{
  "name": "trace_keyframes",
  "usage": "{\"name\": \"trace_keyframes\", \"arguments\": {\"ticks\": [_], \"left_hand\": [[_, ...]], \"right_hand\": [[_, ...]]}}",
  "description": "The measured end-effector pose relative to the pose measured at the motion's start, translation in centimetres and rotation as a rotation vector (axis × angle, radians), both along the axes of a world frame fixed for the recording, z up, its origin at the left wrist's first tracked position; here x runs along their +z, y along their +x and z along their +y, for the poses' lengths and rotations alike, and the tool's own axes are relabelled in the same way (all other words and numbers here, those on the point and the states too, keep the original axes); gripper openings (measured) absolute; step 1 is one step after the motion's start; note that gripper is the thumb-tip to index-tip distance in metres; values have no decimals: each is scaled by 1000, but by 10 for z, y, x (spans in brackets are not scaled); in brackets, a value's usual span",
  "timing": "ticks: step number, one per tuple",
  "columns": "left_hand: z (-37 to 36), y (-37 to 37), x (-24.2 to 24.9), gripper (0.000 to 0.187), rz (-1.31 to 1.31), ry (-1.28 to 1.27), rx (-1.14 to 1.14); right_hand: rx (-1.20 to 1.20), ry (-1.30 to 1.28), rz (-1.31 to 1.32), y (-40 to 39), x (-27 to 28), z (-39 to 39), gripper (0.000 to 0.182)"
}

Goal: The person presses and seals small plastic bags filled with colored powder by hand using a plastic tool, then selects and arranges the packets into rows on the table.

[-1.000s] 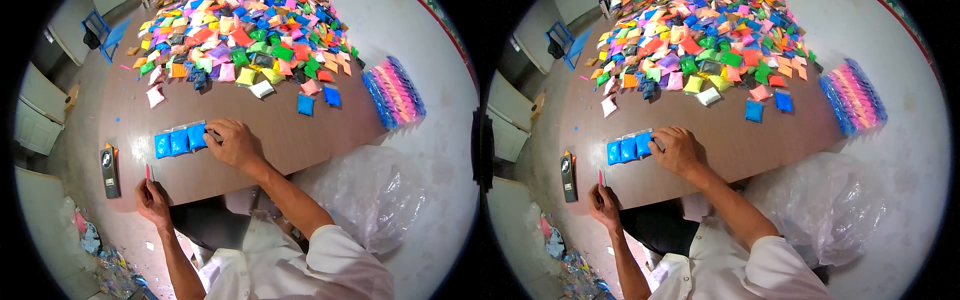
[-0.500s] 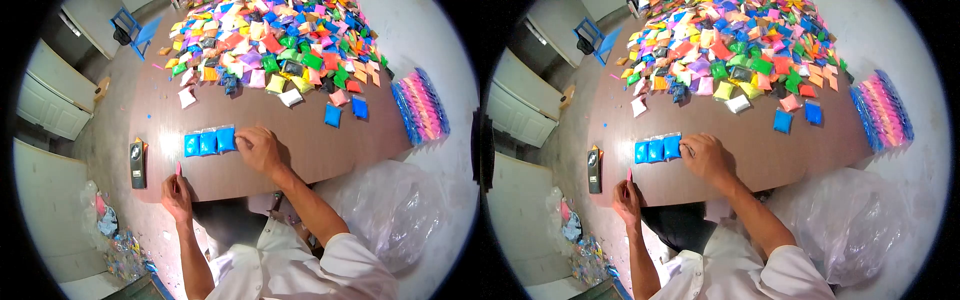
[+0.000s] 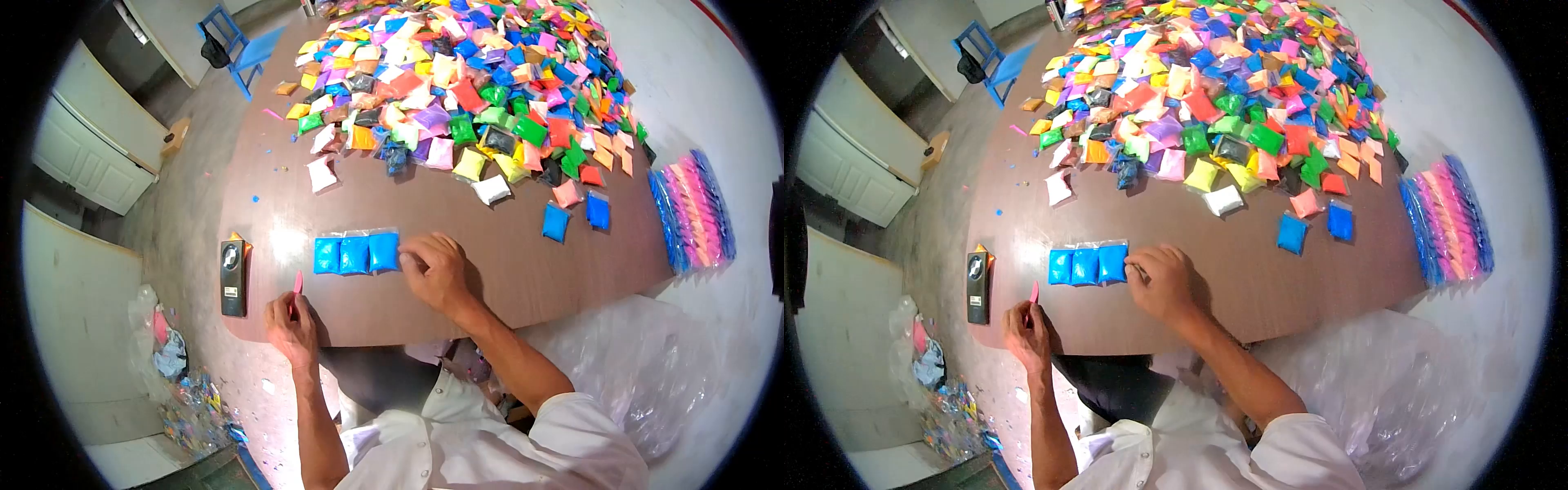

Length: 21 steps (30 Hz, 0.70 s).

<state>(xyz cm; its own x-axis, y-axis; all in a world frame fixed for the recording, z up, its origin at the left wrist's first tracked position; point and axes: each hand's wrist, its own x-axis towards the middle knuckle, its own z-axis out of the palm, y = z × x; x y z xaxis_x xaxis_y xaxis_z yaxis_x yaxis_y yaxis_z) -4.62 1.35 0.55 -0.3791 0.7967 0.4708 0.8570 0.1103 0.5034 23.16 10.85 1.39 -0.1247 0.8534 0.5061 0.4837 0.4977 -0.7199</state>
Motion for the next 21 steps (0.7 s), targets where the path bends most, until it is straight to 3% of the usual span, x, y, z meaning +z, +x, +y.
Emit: {"name": "trace_keyframes", "arguments": {"ticks": [7, 10, 12, 21], "left_hand": [[1, 5, -4, 9, -88, 55, 8], [2, 2, -9, 8, -114, 46, 27], [3, 1, -12, 8, -127, 69, 25], [4, 0, -13, 8, -104, 88, 47]], "right_hand": [[18, -17, -1, 5, 16, 5, 10], [-70, -83, 7, 15, 29, 28, 19], [-192, 37, -108, 34, 27, 68, 32], [-225, -13, -454, 34, 35, 176, 67]]}}
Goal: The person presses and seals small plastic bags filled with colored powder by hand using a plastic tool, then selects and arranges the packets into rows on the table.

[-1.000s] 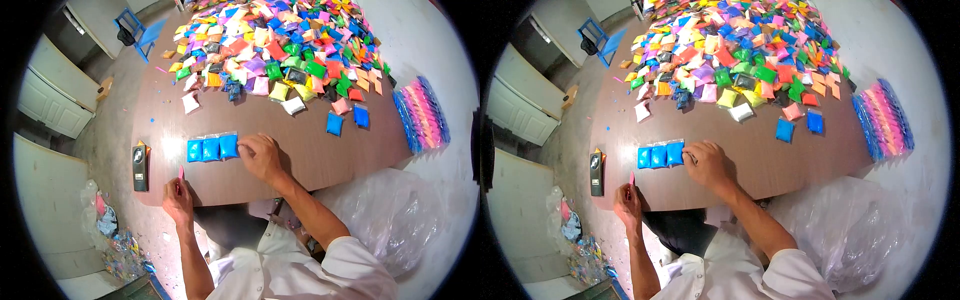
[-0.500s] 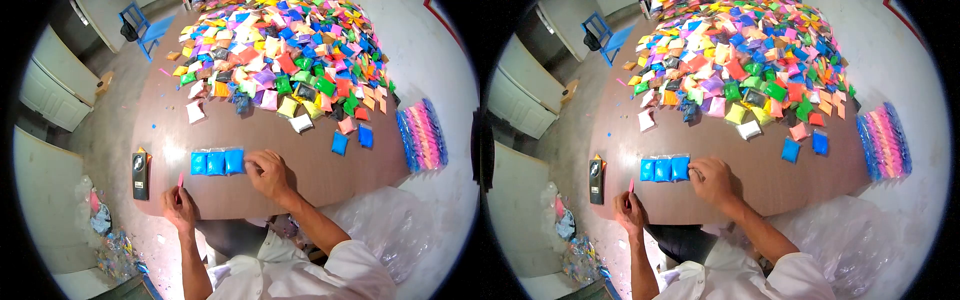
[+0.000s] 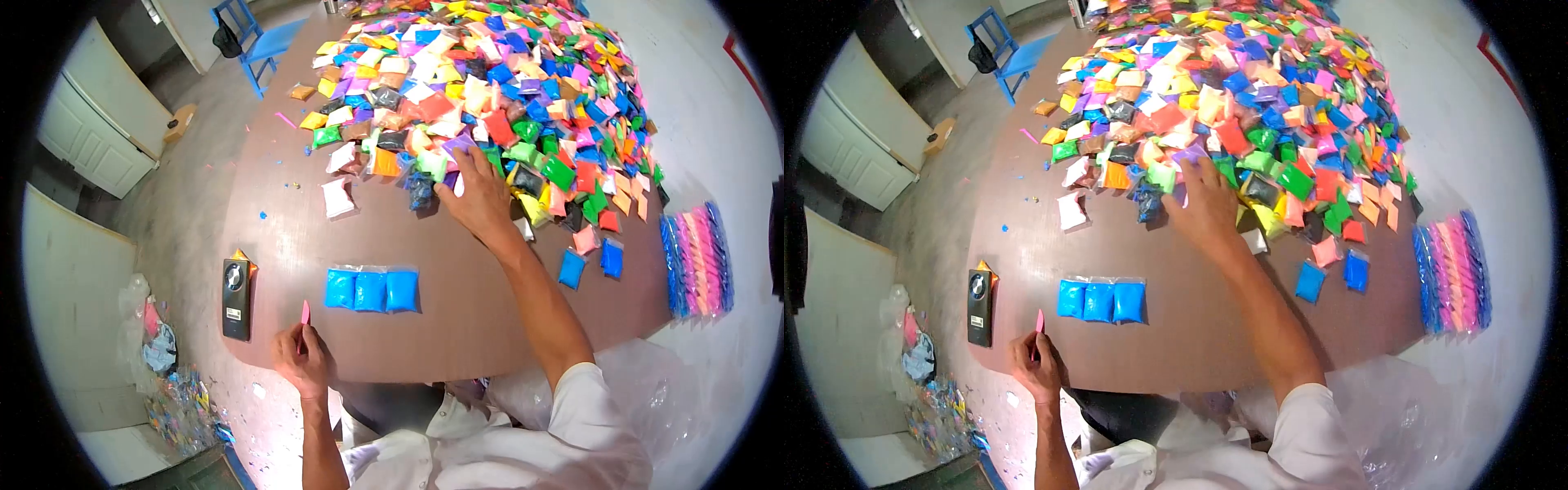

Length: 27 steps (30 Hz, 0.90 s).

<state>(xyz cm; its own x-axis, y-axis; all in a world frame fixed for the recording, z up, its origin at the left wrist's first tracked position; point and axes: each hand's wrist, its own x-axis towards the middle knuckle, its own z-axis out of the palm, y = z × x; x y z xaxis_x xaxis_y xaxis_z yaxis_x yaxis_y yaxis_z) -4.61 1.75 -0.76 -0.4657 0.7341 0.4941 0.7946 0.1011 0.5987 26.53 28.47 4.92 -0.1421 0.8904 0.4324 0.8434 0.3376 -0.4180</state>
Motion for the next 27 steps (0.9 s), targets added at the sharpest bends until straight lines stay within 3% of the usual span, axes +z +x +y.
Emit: {"name": "trace_keyframes", "arguments": {"ticks": [6, 7, 10, 17, 18, 19, 24, 26, 27], "left_hand": [[3, 4, 3, 8, -34, -5, 10], [3, 10, 11, 8, -147, -39, 44], [1, 8, 13, 8, -37, -101, 31], [4, 11, 14, 8, -137, -67, 15], [5, 10, 13, 8, -126, -43, 15], [5, 10, 12, 8, -116, -17, 17], [1, 8, 11, 8, -135, -49, 4], [0, 7, 10, 8, -128, -70, 9], [-1, 7, 10, 9, -145, -78, 8]], "right_hand": [[-9, 117, -10, -41, -11, 40, 66], [24, 109, 11, -49, -11, 49, 63], [76, 93, 68, -78, -13, 71, 56], [155, 183, 119, -135, -13, 98, 43], [254, 145, 140, -140, -13, 98, 39], [354, 108, 160, -143, -12, 97, 35], [365, 188, 287, -125, -14, 79, 19], [239, 340, 229, -92, -10, 80, 19], [190, 285, 168, -69, -11, 86, 19]]}}
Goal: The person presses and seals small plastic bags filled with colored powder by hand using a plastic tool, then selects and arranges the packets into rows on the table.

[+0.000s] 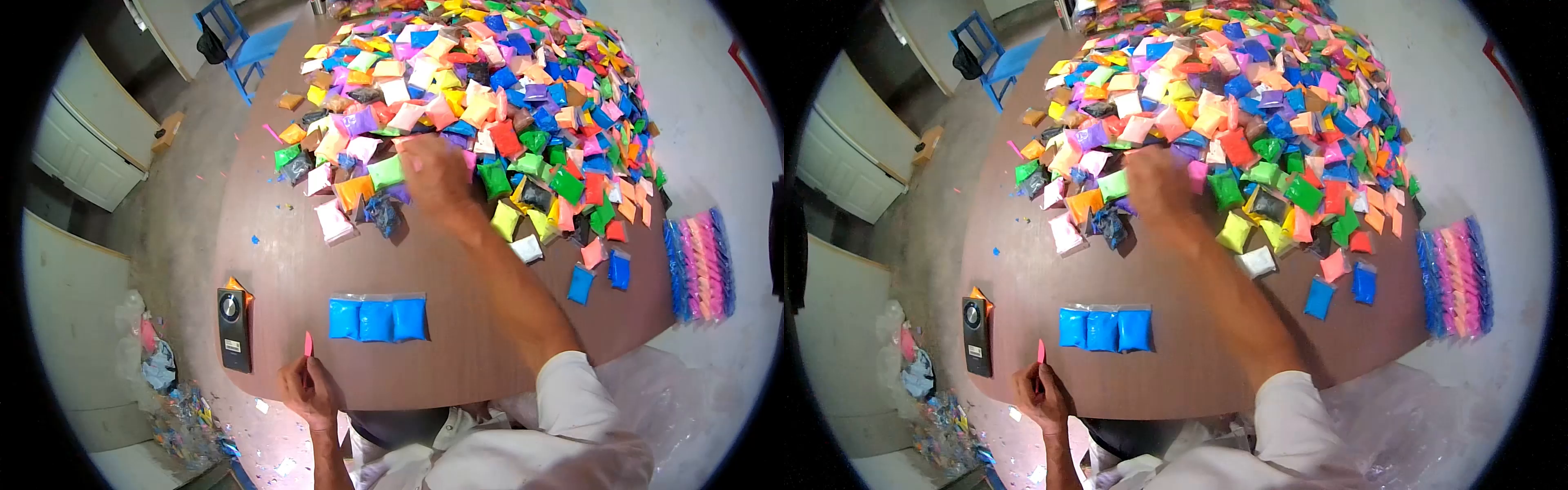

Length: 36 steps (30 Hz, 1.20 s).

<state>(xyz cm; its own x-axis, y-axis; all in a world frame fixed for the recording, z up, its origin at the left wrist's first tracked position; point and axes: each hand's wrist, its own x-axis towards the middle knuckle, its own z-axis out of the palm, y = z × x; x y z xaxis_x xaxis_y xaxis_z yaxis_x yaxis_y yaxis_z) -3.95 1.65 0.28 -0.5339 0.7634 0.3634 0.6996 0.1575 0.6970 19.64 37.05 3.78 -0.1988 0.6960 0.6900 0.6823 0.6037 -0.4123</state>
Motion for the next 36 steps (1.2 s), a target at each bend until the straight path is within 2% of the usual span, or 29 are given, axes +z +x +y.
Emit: {"name": "trace_keyframes", "arguments": {"ticks": [1, 3, 5, 6, 8, 9, 11, 15, 20, 23, 25, 27, 30, 36], "left_hand": [[0, 0, -1, 10, -17, -7, 0], [2, 2, -1, 8, -12, 30, -7], [2, 1, -1, 7, -2, 61, -14], [1, 1, -1, 7, 7, 55, -18], [1, -2, -3, 7, 15, 42, -11], [1, -3, -7, 7, -9, 63, -18], [1, -6, -15, 5, 49, 98, 14], [3, -2, -3, 7, 14, 106, 8], [4, -3, -3, 7, 55, 127, 1], [3, -2, 0, 8, 68, 120, -4], [2, -2, 1, 8, 72, 125, -12], [1, -2, 1, 8, 78, 125, -21], [0, -4, -2, 9, 109, 84, -20], [0, -7, -4, 8, 137, 137, -40]], "right_hand": [[-53, -53, -59, 24, -2, 10, 20], [-326, -48, -205, 57, -5, 24, 23], [-458, -178, -398, 78, -6, 37, 28], [-452, -180, -402, 81, -6, 41, 28], [-457, -78, -498, 83, -6, 48, 13], [-443, -84, -503, 88, -5, 56, 13], [-483, -166, -499, 95, -13, 69, 32], [-456, -132, -514, 104, 1, 60, 29], [-485, -31, -387, 102, 34, -11, 31], [-276, -423, -55, 110, 29, -65, 32], [-167, -968, 283, 85, 59, -138, 33], [-84, -1053, 450, 75, 51, -185, 28], [36, -1057, 516, 81, 21, -223, 24], [4, -1141, 495, 80, 9, -261, 25]]}}
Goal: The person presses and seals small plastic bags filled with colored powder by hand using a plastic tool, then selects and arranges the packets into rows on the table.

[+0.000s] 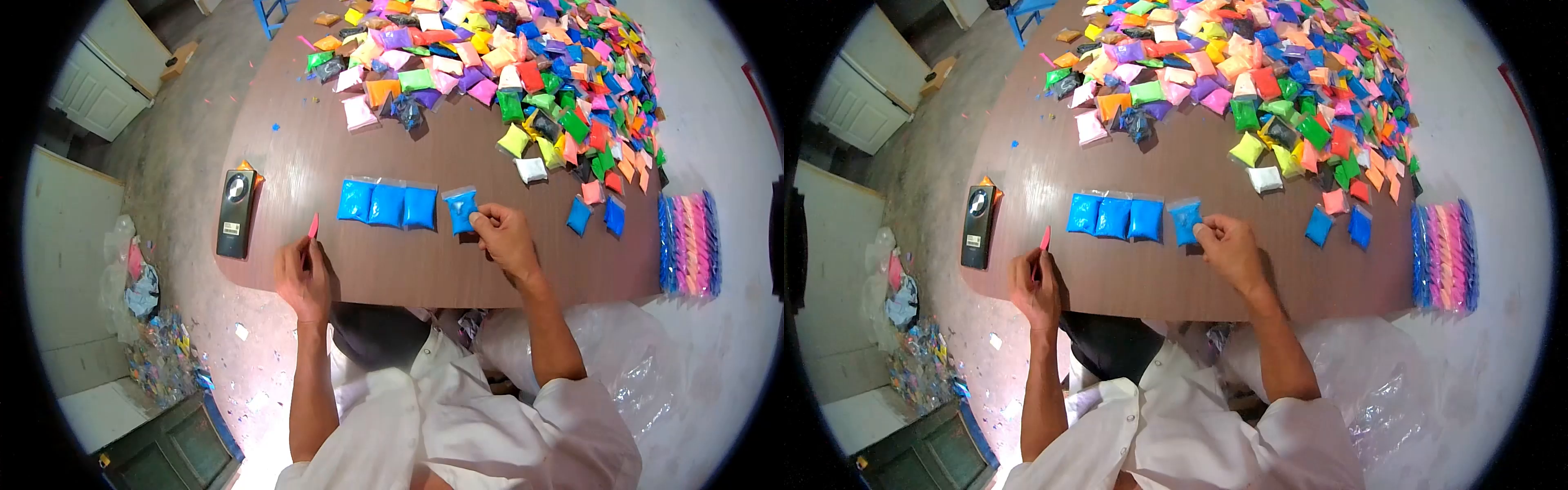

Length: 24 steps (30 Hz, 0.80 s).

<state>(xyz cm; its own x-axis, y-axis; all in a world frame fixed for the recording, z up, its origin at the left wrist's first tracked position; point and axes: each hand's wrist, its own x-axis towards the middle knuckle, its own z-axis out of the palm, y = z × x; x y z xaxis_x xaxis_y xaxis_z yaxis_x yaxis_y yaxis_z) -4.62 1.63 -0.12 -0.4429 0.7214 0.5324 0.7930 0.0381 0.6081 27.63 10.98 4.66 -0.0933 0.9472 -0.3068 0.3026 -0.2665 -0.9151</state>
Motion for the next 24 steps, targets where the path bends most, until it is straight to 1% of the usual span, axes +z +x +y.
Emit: {"name": "trace_keyframes", "arguments": {"ticks": [4, 6, 7, 9, 12, 15, 17, 18, 20, 21, 22, 24], "left_hand": [[-1, -1, 3, 8, -1, -5, -12], [-2, -2, 3, 10, 10, -17, -24], [-2, -2, 2, 10, -1, -19, -18], [-2, -2, 1, 10, -13, -20, -12], [-3, -3, 1, 10, -10, -26, -19], [-2, -1, 1, 10, -4, -23, -17], [0, 1, -1, 9, -21, 59, -8], [0, 1, 0, 9, -25, 60, -12], [-1, 3, 0, 10, -66, 35, 4], [-1, 1, -8, 9, -88, 80, -12], [-1, 1, -9, 9, -91, 59, -12], [0, 0, -8, 8, -95, 36, -22]], "right_hand": [[-37, -10, 2, -8, -9, -11, 29], [-22, 132, -126, -8, -21, -11, 35], [-22, 132, -127, -8, -22, -12, 35], [-19, 185, -242, -11, -21, -14, 38], [-21, 191, -308, -14, -17, -16, 39], [-15, 187, -305, -14, -14, -18, 39], [-19, 166, -292, -13, -11, -19, 38], [-22, 143, -278, -13, -11, -20, 37], [-21, 162, -261, -14, -17, -20, 37], [-21, 180, -252, -7, -17, -19, 36], [-59, 186, -283, -2, -14, -20, 36], [-153, 247, -148, 8, -12, -22, 36]]}}
